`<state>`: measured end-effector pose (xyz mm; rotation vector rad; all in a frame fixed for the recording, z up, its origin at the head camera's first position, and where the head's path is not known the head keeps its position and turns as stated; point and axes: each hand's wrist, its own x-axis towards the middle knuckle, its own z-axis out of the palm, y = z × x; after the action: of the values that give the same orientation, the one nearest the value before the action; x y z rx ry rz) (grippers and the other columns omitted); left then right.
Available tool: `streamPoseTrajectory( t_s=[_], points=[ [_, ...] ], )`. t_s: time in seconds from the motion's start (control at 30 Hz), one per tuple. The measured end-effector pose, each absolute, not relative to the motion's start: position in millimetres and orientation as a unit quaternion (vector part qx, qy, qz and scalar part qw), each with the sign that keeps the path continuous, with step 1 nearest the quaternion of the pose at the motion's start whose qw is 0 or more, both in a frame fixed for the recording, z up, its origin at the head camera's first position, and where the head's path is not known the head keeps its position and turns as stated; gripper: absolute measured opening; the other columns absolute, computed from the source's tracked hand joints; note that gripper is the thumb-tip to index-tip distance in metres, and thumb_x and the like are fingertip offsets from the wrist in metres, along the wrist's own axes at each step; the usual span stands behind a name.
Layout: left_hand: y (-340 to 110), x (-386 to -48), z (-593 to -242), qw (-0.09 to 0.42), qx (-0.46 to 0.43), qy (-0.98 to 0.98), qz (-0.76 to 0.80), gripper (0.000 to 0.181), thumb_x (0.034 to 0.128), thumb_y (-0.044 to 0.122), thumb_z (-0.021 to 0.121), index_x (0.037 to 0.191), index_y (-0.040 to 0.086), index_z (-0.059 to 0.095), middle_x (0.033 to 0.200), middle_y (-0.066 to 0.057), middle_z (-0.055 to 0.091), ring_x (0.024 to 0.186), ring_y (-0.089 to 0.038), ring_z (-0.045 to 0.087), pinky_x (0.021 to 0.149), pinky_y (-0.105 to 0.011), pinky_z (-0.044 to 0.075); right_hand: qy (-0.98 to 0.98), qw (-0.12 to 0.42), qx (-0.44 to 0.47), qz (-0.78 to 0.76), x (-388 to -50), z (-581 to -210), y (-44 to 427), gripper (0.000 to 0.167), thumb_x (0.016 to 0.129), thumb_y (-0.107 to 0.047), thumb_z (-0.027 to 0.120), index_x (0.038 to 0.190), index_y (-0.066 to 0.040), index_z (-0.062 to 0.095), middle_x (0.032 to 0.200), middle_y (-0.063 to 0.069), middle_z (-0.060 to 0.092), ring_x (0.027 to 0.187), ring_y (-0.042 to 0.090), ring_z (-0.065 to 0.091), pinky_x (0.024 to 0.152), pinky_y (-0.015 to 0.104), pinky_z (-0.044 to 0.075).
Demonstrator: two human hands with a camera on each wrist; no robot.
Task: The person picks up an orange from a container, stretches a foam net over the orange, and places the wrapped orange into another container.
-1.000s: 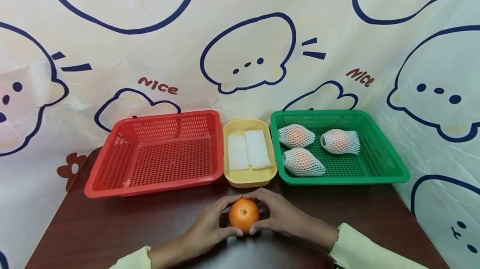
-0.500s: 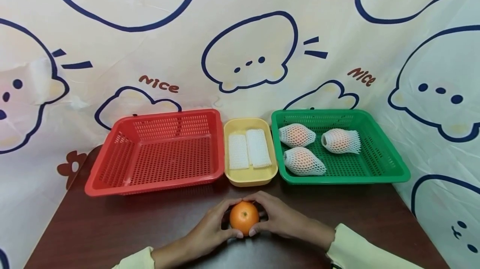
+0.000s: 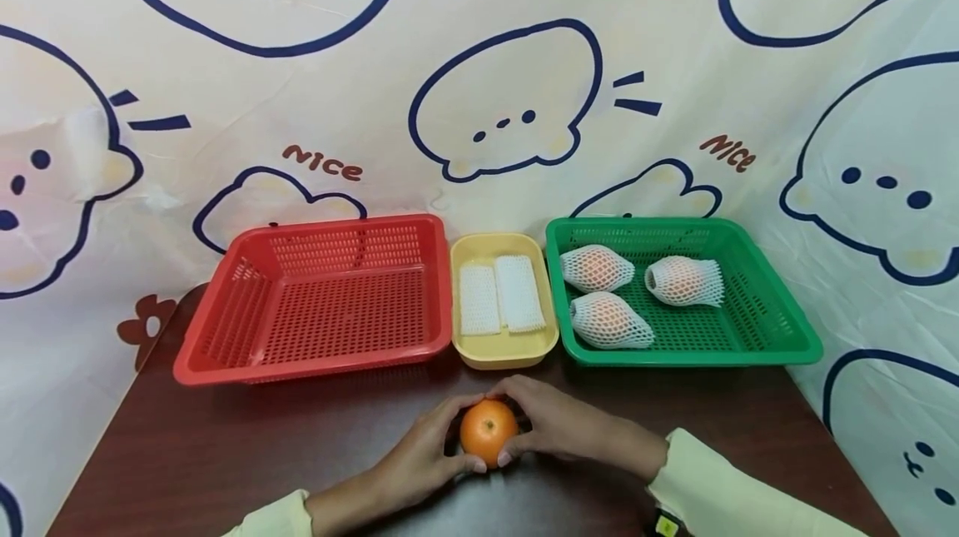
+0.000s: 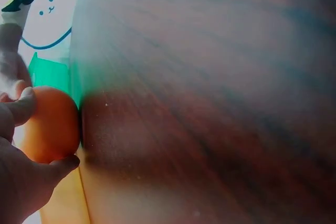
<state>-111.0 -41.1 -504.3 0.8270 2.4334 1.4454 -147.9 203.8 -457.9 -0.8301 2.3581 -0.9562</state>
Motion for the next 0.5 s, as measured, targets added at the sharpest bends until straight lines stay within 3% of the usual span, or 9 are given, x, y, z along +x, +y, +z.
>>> streamPoseTrajectory(
  t_s=[0.1,0.23,0.4,0.5],
  points=[
    [-41,-111,-505,0.09,0.279,0.824,0.485,0.075,0.0806,0.022,0.087,0.144,0.011,0.049,0.141,-0.001,0.059,0.129,-0.014,0.057,0.111,-0.035,0.048,0.871,0.222,-0.311,-0.309,-161,-438,199,0.048,0.091,-0.039,0.076,0.131,-0.016,0.062,0.125,-0.003,0.067,0.112,0.01,0.063,0.097,0.029,0.055],
    [-41,-110,-505,0.08,0.28,0.831,0.475,0.076,0.0802,0.023,0.088,0.144,0.008,0.05,0.139,-0.004,0.061,0.129,-0.017,0.058,0.111,-0.037,0.048,0.917,0.169,-0.261,-0.251,-183,-408,186,0.03,0.099,-0.023,0.069,0.124,-0.007,0.065,0.115,0.007,0.072,0.101,0.015,0.067,0.087,0.034,0.059],
    [-40,-111,-503,0.082,0.282,0.836,0.464,0.076,0.0816,0.026,0.087,0.144,0.005,0.05,0.138,-0.005,0.062,0.128,-0.019,0.059,0.11,-0.038,0.049,0.964,0.162,-0.135,-0.164,-221,-385,173,0.04,0.105,-0.023,0.06,0.134,0.004,0.057,0.125,0.02,0.068,0.11,0.029,0.067,0.092,0.043,0.057],
    [-40,-111,-502,0.085,0.28,0.839,0.459,0.076,0.0819,0.028,0.087,0.144,0.004,0.05,0.138,-0.005,0.061,0.129,-0.019,0.059,0.11,-0.038,0.049,0.967,0.191,-0.112,-0.125,-246,-384,167,0.044,0.107,-0.025,0.055,0.136,0.008,0.053,0.123,0.023,0.066,0.105,0.03,0.067,0.087,0.04,0.057]
  ],
)
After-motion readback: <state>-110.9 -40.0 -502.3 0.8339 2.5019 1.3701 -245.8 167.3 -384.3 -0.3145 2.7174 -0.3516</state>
